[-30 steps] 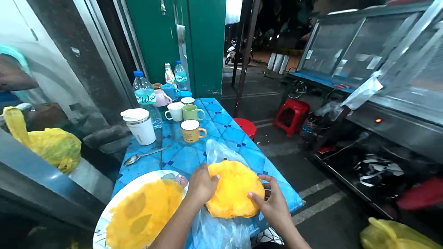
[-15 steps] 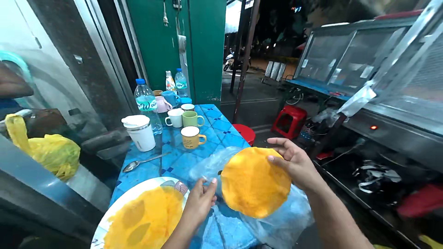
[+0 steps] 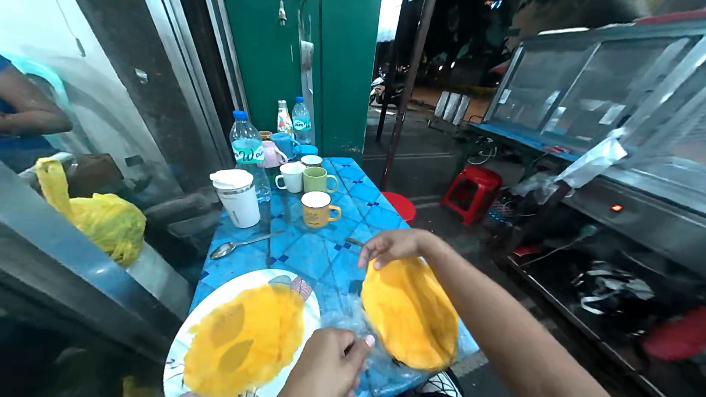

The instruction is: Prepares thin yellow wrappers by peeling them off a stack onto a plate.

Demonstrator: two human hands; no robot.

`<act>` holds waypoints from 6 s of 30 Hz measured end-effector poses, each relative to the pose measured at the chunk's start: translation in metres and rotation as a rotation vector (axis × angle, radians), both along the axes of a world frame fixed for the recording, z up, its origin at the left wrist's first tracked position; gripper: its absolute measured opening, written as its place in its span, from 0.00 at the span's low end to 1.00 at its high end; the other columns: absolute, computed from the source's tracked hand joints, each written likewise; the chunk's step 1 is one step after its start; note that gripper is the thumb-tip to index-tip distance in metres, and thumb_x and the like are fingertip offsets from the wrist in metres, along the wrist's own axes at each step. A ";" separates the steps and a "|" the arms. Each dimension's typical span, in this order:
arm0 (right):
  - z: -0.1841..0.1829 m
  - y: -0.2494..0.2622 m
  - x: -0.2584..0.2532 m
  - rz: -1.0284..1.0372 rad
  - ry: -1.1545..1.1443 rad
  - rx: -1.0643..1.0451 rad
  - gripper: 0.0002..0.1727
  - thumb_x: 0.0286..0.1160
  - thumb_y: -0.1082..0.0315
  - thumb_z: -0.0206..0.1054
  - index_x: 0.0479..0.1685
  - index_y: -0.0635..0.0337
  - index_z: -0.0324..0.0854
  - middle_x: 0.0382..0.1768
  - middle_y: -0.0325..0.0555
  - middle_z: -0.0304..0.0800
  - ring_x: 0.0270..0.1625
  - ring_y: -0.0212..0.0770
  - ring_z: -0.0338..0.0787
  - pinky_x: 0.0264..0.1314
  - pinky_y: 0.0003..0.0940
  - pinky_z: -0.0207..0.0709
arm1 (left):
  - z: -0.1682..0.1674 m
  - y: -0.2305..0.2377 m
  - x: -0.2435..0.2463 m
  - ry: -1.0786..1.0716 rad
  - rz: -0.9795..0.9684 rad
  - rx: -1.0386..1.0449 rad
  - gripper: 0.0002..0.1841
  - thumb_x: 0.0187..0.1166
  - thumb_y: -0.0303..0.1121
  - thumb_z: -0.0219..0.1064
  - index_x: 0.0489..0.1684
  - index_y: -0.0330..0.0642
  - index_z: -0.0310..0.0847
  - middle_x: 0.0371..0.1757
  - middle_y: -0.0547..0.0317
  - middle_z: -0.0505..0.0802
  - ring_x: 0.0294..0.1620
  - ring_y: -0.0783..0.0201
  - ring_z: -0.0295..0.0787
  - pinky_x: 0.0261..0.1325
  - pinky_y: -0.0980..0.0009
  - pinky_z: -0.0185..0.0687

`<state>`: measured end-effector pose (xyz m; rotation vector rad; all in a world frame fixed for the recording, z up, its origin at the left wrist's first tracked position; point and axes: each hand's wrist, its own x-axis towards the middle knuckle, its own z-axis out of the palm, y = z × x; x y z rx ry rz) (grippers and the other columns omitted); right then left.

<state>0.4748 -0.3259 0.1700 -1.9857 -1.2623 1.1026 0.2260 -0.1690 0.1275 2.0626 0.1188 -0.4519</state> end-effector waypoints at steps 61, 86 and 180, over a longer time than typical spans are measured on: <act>-0.082 -0.058 -0.196 -0.806 -0.855 0.260 0.09 0.73 0.61 0.67 0.37 0.48 0.94 0.49 0.31 0.96 0.57 0.35 0.92 0.53 0.39 0.89 | -0.053 -0.029 0.003 -0.367 0.289 -0.435 0.10 0.81 0.28 0.67 0.55 0.38 0.87 0.48 0.56 0.95 0.34 0.62 0.96 0.38 0.68 0.97; -0.140 -0.062 -0.202 -0.822 -1.079 0.625 0.15 0.82 0.53 0.66 0.49 0.55 0.88 0.60 0.46 0.91 0.69 0.45 0.87 0.70 0.38 0.83 | -0.025 -0.030 0.077 0.012 0.369 -0.209 0.15 0.89 0.41 0.62 0.59 0.37 0.79 0.37 0.52 0.89 0.26 0.66 0.85 0.31 0.73 0.82; -0.107 -0.140 -0.191 -0.597 -0.869 0.490 0.07 0.79 0.62 0.69 0.36 0.48 0.92 0.62 0.33 0.93 0.76 0.36 0.82 0.75 0.34 0.81 | -0.098 -0.065 0.004 -1.222 -0.077 0.228 0.07 0.81 0.36 0.67 0.41 0.55 0.94 0.35 0.62 0.88 0.35 0.70 0.85 0.35 0.76 0.83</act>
